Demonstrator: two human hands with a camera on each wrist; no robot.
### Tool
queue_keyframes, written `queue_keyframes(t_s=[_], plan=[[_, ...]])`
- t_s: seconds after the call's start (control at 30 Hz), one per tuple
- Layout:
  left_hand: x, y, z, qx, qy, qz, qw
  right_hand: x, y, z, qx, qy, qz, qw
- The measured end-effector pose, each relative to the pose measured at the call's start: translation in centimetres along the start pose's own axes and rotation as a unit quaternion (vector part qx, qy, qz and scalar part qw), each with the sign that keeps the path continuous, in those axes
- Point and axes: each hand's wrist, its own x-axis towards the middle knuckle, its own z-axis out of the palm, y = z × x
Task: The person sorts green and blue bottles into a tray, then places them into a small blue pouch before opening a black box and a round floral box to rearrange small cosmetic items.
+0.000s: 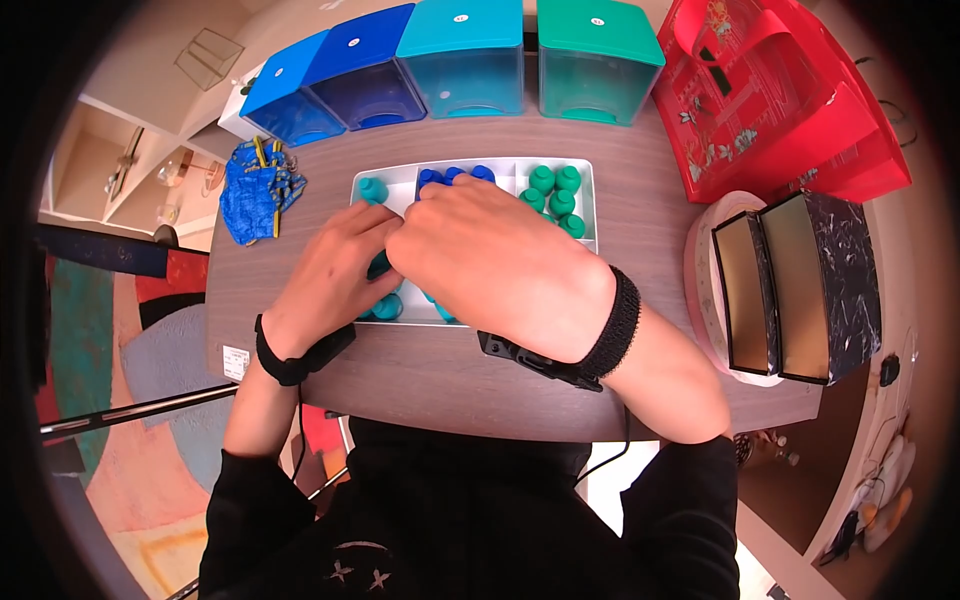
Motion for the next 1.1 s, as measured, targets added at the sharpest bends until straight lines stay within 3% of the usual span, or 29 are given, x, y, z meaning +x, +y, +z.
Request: queue_keyframes(t_s=[0.2,0.3,0.37,0.5,0.6,0.67,0.8,0.9,0.97,1.1], plan=[[-0.3,-0.2,-0.3,-0.032,0.022,0.003,0.999,-0.2,0.1,0.2,0.013,0.019,-0.006,1.000],[-0.6,-0.1,-0.9,-0.081,0.019,-0.046,0.995,-0.2,0.0,0.2,0.017,0.033,-0.007,0.999],[-0.6,0.1,-1.8,-0.136,0.058,-0.075,0.986,-0.1,-0.1,0.1,0.016,0.032,-0.005,0.999],[-1.1,-0.4,-2.5,-0.133,0.039,-0.103,0.985,0.1,-0.2,0.0,0.008,-0.001,0.001,1.000],[-1.5,-0.5,-2.5,-0.111,0.037,-0.080,0.990,0.0,-0.2,-0.2,0.010,-0.002,0.002,1.000],[-1.5,0.0,-3.0,-0.172,0.091,-0.116,0.974,-0.1,-0.2,-0.1,0.016,0.009,-0.001,1.000],[-1.4,-0.2,-3.7,-0.223,0.118,-0.126,0.960,0.1,-0.1,0.0,0.014,0.002,-0.006,1.000],[-1.7,-1.0,-3.6,-0.241,0.093,-0.089,0.962,0.3,-0.2,-0.2,0.000,-0.028,0.007,1.000],[-1.9,-1.3,-3.7,-0.208,-0.007,-0.098,0.973,0.5,-0.3,-0.3,-0.007,-0.040,0.014,0.999],[-1.5,-0.5,-3.1,-0.211,0.018,-0.100,0.972,0.4,-0.3,-0.2,0.020,-0.026,0.041,0.999]])
